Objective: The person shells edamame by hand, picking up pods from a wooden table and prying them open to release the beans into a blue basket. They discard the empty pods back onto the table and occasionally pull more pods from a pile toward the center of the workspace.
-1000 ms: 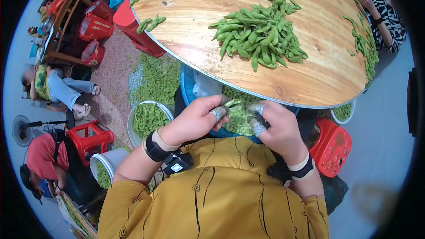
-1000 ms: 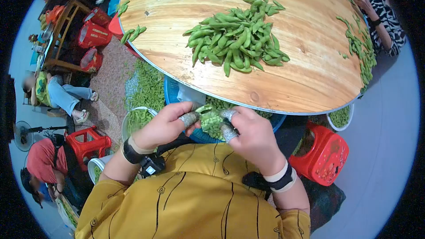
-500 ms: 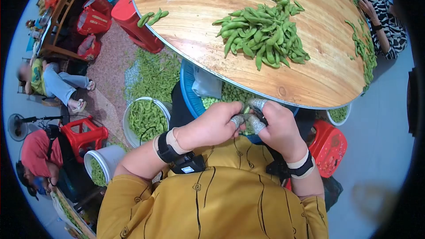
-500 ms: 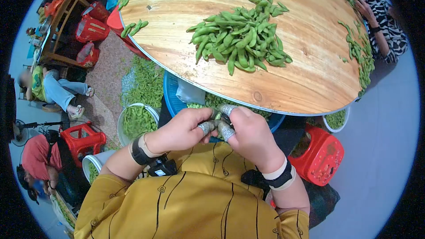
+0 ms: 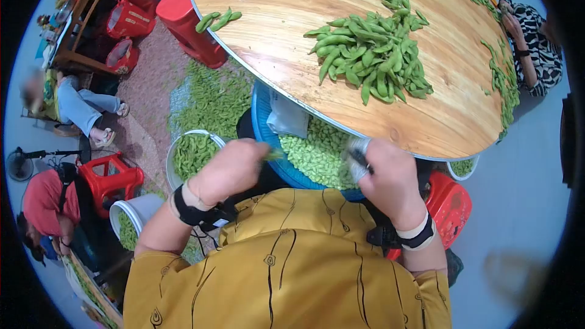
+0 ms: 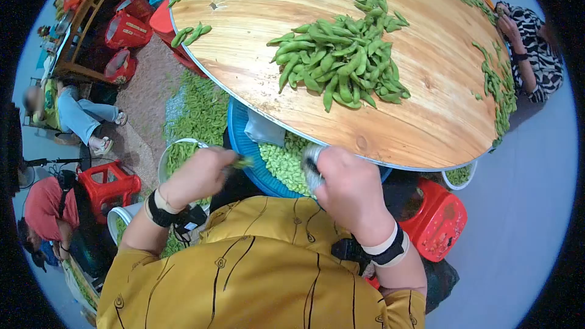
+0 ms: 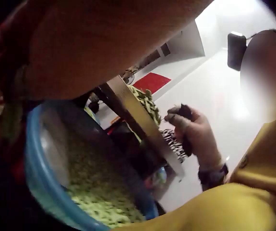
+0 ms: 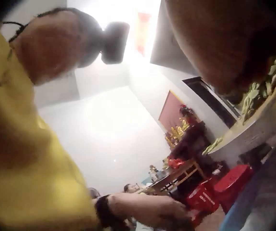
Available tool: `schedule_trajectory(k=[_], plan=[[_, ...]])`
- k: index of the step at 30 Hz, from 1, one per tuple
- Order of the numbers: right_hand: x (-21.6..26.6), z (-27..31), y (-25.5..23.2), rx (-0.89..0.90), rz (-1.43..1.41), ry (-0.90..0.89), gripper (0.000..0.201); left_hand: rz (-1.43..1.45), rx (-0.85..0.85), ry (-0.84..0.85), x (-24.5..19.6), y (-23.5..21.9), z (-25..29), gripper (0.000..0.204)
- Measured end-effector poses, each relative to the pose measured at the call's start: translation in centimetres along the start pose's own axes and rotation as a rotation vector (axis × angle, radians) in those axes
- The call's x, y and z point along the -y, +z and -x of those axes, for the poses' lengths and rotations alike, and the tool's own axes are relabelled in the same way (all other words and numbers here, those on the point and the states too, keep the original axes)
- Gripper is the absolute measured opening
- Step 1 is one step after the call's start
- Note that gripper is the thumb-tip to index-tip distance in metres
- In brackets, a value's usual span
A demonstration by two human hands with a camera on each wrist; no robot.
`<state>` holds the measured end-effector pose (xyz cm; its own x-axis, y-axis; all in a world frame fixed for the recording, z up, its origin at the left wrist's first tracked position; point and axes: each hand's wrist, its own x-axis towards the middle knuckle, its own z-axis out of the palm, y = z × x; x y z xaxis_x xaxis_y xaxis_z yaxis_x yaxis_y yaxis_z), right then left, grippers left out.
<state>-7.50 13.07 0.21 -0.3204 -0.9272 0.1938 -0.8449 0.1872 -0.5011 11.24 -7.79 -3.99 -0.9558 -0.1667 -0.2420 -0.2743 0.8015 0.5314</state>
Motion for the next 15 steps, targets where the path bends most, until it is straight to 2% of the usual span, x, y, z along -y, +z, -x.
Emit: schedule_trajectory(k=[1,2,3,5,6,8,9,11,12,13,14,15], plan=[[0.1,-0.7,0.0,-0.002,-0.008,-0.001,0.026,-0.158,0.032,-0.170,0.8,-0.4,1.2,0.025],[0.1,-2.0,0.1,-0.129,0.045,0.011,0.027,-0.265,-0.016,-0.280,1.8,-0.1,2.2,0.024],[0.0,-3.3,0.3,-0.259,0.099,0.022,0.028,-0.373,-0.109,-0.287,2.0,-0.3,2.9,0.020],[-0.5,-6.0,1.1,-0.328,0.171,0.060,0.029,-0.343,-0.236,-0.233,2.2,-0.5,3.3,0.016],[-0.7,-6.8,1.5,-0.392,0.249,0.100,0.030,-0.347,-0.238,-0.236,1.7,-1.0,3.1,0.016],[-1.2,-7.1,1.8,-0.413,0.268,0.098,0.031,0.065,-0.226,-0.098,-0.4,-2.2,1.7,0.015],[-1.4,-7.2,1.9,-0.431,0.289,0.098,0.031,0.178,-0.252,-0.017,-0.8,-1.9,0.9,0.016],[-1.1,-6.5,1.5,-0.419,0.285,0.151,0.027,0.323,-0.198,0.102,-2.5,-2.1,-0.8,0.019],[-1.1,-6.0,1.1,-0.411,0.151,0.159,0.024,0.329,-0.200,0.101,-3.5,-2.2,-1.7,0.019],[-0.9,-5.6,0.6,-0.405,0.019,0.170,0.022,0.668,-0.103,0.023,-4.7,-2.3,-2.6,0.020],[-0.3,-5.1,0.2,-0.372,-0.154,0.274,0.018,1.003,0.004,-0.057,-5.7,-2.2,-3.6,0.023],[0.1,-4.5,-0.1,-0.373,-0.147,0.279,0.018,1.006,0.010,-0.050,-6.3,-2.0,-4.6,0.023]])
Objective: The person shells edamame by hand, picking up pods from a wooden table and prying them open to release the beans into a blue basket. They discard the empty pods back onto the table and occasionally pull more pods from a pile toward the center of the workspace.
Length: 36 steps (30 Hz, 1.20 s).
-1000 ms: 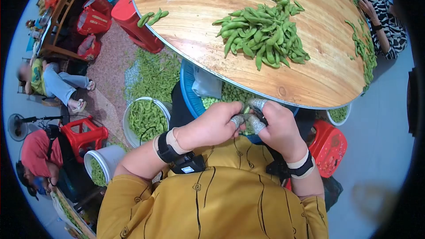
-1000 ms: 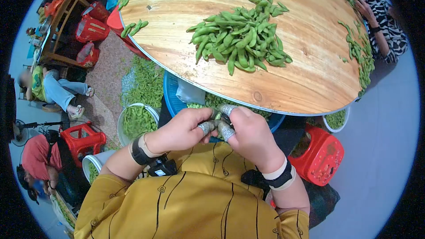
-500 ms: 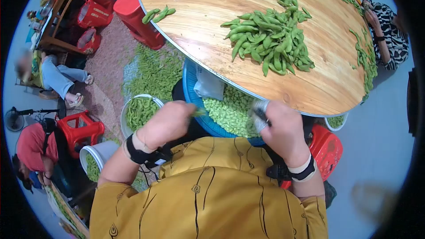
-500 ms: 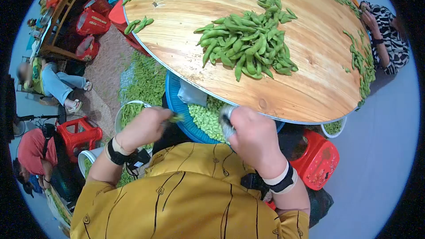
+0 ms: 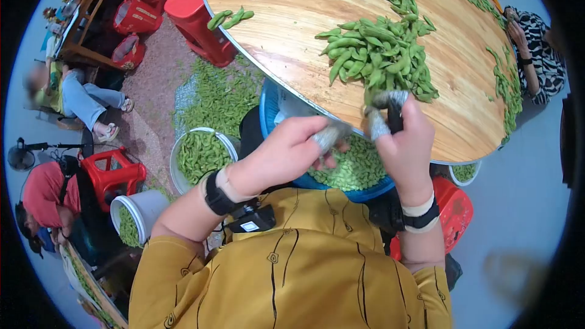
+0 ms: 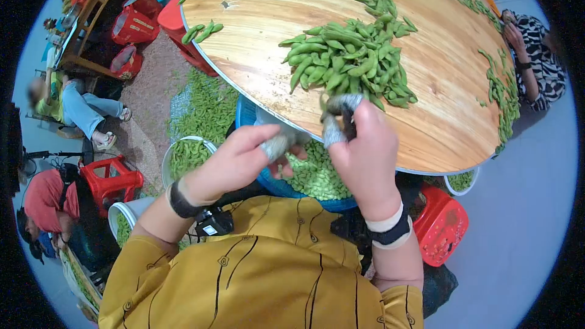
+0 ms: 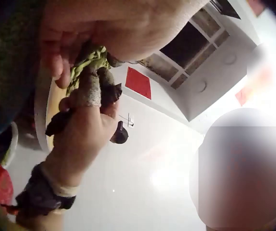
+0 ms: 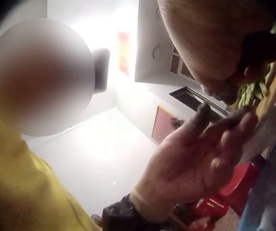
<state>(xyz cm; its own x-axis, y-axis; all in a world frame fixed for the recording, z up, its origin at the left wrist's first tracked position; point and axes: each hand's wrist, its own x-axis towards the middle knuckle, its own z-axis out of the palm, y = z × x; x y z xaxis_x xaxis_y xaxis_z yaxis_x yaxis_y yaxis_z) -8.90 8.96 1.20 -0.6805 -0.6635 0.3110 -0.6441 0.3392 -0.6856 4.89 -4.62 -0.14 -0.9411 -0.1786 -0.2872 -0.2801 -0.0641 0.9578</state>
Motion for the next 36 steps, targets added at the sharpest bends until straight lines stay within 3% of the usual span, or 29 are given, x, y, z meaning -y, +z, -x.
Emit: schedule_trajectory(k=[2,4,6,7,10,12,16,21,27,29,30,32,33,35,36], plan=[[0.3,1.3,-0.9,0.108,-0.043,-0.029,0.020,0.500,0.014,-0.126,-0.5,1.2,-1.7,0.026],[0.7,2.6,-1.3,0.131,-0.038,-0.098,0.020,0.538,0.021,-0.112,-0.6,1.8,-2.7,0.024],[-0.1,3.2,-1.6,0.150,0.053,-0.254,0.021,0.351,0.025,-0.022,0.2,2.2,-3.3,0.021],[-0.4,3.6,-1.7,0.147,0.053,-0.242,0.021,0.369,-0.005,0.041,0.0,2.8,-3.2,0.018],[-0.7,4.9,-1.9,0.094,-0.064,-0.118,0.022,0.297,-0.102,0.095,0.5,3.1,-2.9,0.016],[-0.6,5.4,-2.5,0.210,-0.379,0.300,0.030,0.286,-0.122,0.081,0.7,2.9,-2.4,0.015],[-0.9,5.5,-2.6,0.271,-0.595,0.416,0.042,0.258,-0.043,0.014,0.7,3.0,-1.9,0.015],[-0.7,5.3,-3.1,0.370,-0.643,0.405,0.045,0.233,0.042,-0.004,0.8,3.3,-1.8,0.015],[-1.3,5.3,-3.2,0.400,-0.847,0.546,0.047,0.014,0.017,0.177,1.5,3.5,-2.2,0.014],[-1.5,5.2,-3.1,0.398,-0.892,0.563,0.045,-0.315,-0.029,0.353,1.6,3.2,-2.2,0.016],[-1.9,5.2,-3.0,0.415,-0.910,0.553,0.043,-0.314,-0.028,0.352,1.5,3.1,-2.2,0.016],[-2.2,5.1,-3.0,0.433,-0.930,0.545,0.041,-0.618,-0.085,0.482,1.0,3.0,-2.1,0.017],[-2.3,5.0,-3.1,0.454,-0.980,0.575,0.038,-0.618,-0.085,0.481,1.2,3.1,-2.1,0.017],[-2.4,5.0,-3.2,0.474,-1.031,0.608,0.036,-0.013,0.047,0.345,1.9,3.5,-2.2,0.016],[-2.4,4.9,-3.3,0.517,-1.151,0.654,0.034,-0.013,0.049,0.343,1.7,3.2,-2.1,0.016]])
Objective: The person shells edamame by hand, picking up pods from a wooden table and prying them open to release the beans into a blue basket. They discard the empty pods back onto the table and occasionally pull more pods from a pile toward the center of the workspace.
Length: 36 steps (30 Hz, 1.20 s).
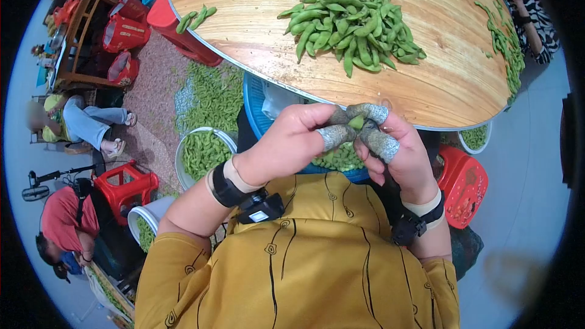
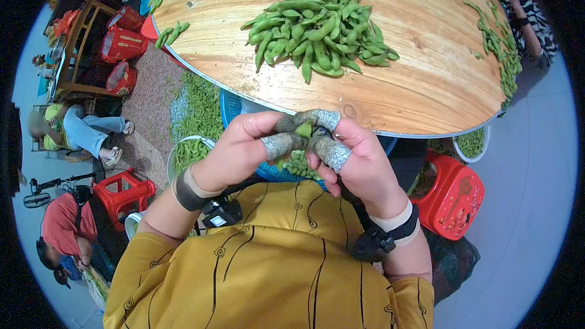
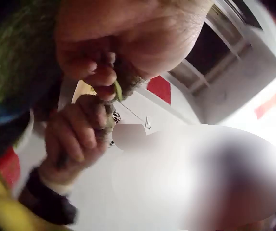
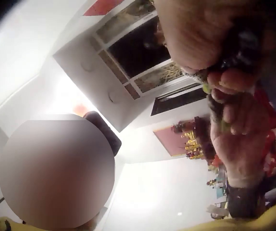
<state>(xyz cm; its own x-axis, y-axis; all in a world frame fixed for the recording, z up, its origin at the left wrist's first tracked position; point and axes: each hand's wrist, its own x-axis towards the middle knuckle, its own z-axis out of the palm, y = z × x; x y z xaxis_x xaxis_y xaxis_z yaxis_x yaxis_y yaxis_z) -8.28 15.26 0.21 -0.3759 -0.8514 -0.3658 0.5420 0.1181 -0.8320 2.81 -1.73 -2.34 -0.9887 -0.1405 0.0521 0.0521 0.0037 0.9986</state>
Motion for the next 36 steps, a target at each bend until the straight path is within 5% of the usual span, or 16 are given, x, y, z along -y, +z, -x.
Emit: schedule_trajectory(k=[2,3,4,5,6,8,12,14,18,20,24,26,29,30,32,36], plan=[[0.2,0.2,0.3,0.054,-0.116,0.046,0.033,0.659,0.099,-0.459,-0.6,-0.8,0.1,0.023],[0.3,0.5,0.8,-0.006,0.108,-0.003,0.032,0.838,0.060,-0.528,-0.5,-0.2,0.3,0.028],[0.3,0.6,1.1,-0.066,0.332,-0.052,0.032,0.838,0.061,-0.528,0.0,-0.1,0.4,0.028],[-1.0,-0.1,0.6,-0.099,0.682,-0.463,0.031,1.057,0.151,-0.489,0.7,0.0,0.6,0.024],[-1.2,-0.3,0.5,-0.101,0.682,-0.462,0.031,1.275,0.244,-0.444,1.3,0.0,0.6,0.021],[-1.2,-0.6,0.1,-0.152,1.002,-0.802,0.031,1.256,0.311,-0.436,1.8,-0.2,0.3,0.019],[-1.2,-0.4,-0.3,-0.151,0.810,-0.632,0.028,1.081,0.216,-0.541,1.5,-0.5,0.3,0.027],[-0.7,-0.3,-0.3,-0.134,0.722,-0.410,0.024,1.006,0.211,-0.562,1.4,-0.6,0.3,0.026],[-0.5,-0.9,-0.1,-0.075,0.828,-0.432,0.021,0.862,0.232,-0.596,1.8,-1.1,0.5,0.018],[-1.3,-1.4,-0.2,-0.057,1.333,-0.596,0.021,0.218,0.216,-0.542,0.9,-1.3,0.6,0.018],[-1.5,-1.1,1.0,-0.042,1.488,-0.500,0.026,-0.451,0.203,-0.187,0.0,-4.0,3.1,0.015],[-0.6,-1.2,1.2,-0.033,1.454,-0.537,0.023,-0.872,0.185,-0.211,-0.1,-6.1,4.7,0.010],[1.4,-2.7,1.2,-0.262,1.338,-0.713,0.025,-1.353,0.045,-0.522,1.8,-8.3,7.7,0.022],[2.3,-3.6,1.1,-0.353,1.382,-0.778,0.026,-1.355,0.044,-0.522,1.7,-8.3,7.9,0.022],[3.9,-5.7,0.7,-0.443,1.426,-0.846,0.026,-1.386,-0.155,-0.205,1.4,-8.4,8.0,0.027],[5.6,-7.7,0.3,-0.582,1.631,-0.890,0.021,-0.973,-0.107,-0.135,-0.9,-6.6,5.4,0.027]])
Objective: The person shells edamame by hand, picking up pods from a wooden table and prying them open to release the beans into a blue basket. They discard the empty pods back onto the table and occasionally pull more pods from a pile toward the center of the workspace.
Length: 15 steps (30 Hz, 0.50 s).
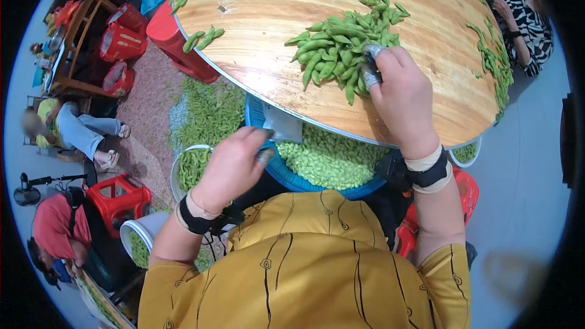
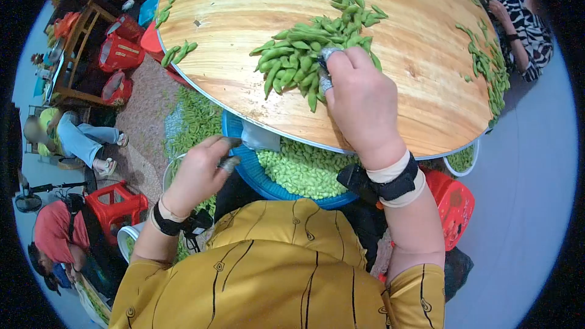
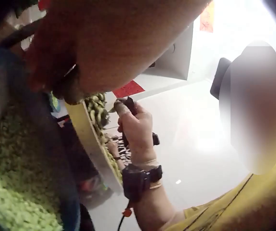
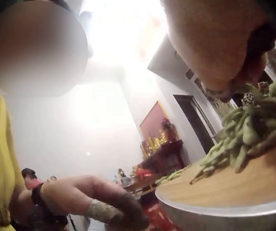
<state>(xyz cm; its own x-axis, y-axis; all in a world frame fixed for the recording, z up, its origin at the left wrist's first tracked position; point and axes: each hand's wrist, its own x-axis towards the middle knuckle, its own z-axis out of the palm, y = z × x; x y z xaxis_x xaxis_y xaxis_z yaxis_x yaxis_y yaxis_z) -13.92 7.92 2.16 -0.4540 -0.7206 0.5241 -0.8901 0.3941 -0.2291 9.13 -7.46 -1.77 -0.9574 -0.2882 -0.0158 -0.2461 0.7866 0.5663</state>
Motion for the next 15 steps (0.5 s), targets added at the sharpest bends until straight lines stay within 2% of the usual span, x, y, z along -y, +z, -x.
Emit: schedule_trajectory(k=[2,4,5,6,7,8,9,10,11,12,14,15], plan=[[-0.1,-0.4,-0.4,0.000,0.035,-0.009,0.020,0.059,-0.006,0.002,-1.7,-0.3,-0.9,0.026],[0.0,0.1,-1.6,-0.164,-0.065,0.012,0.021,0.174,-0.122,0.184,-2.9,0.0,-1.9,0.025],[0.0,0.6,-1.9,-0.199,-0.146,0.043,0.022,0.175,-0.122,0.185,-3.9,0.1,-2.7,0.025],[0.2,1.3,-2.1,-0.198,-0.144,0.045,0.022,0.231,-0.273,0.248,-5.1,0.4,-3.7,0.025],[0.5,2.2,-2.2,-0.126,-0.510,0.228,0.020,0.287,-0.424,0.311,-6.2,0.7,-4.5,0.024],[0.8,3.1,-2.5,-0.050,-0.874,0.412,0.019,0.290,-0.421,0.313,-7.1,0.9,-5.1,0.024],[1.5,3.6,-3.7,0.140,-1.069,0.665,0.016,0.331,-0.351,0.285,-8.0,1.2,-5.7,0.025],[1.5,4.5,-3.3,0.185,-1.227,0.715,0.016,0.372,-0.281,0.257,-8.5,1.3,-6.3,0.025],[1.5,5.1,-3.1,0.195,-1.277,0.763,0.017,0.433,-0.094,0.286,-7.9,2.1,-7.2,0.023],[1.5,5.5,-3.0,0.206,-1.327,0.810,0.018,0.434,-0.093,0.288,-7.8,2.7,-7.3,0.023],[1.2,6.0,-3.3,0.207,-1.260,0.823,0.022,0.901,0.117,0.114,-8.0,3.5,-7.5,0.020],[1.2,6.4,-3.4,0.212,-1.195,0.836,0.026,0.924,0.169,0.025,-8.0,3.3,-7.4,0.018]])
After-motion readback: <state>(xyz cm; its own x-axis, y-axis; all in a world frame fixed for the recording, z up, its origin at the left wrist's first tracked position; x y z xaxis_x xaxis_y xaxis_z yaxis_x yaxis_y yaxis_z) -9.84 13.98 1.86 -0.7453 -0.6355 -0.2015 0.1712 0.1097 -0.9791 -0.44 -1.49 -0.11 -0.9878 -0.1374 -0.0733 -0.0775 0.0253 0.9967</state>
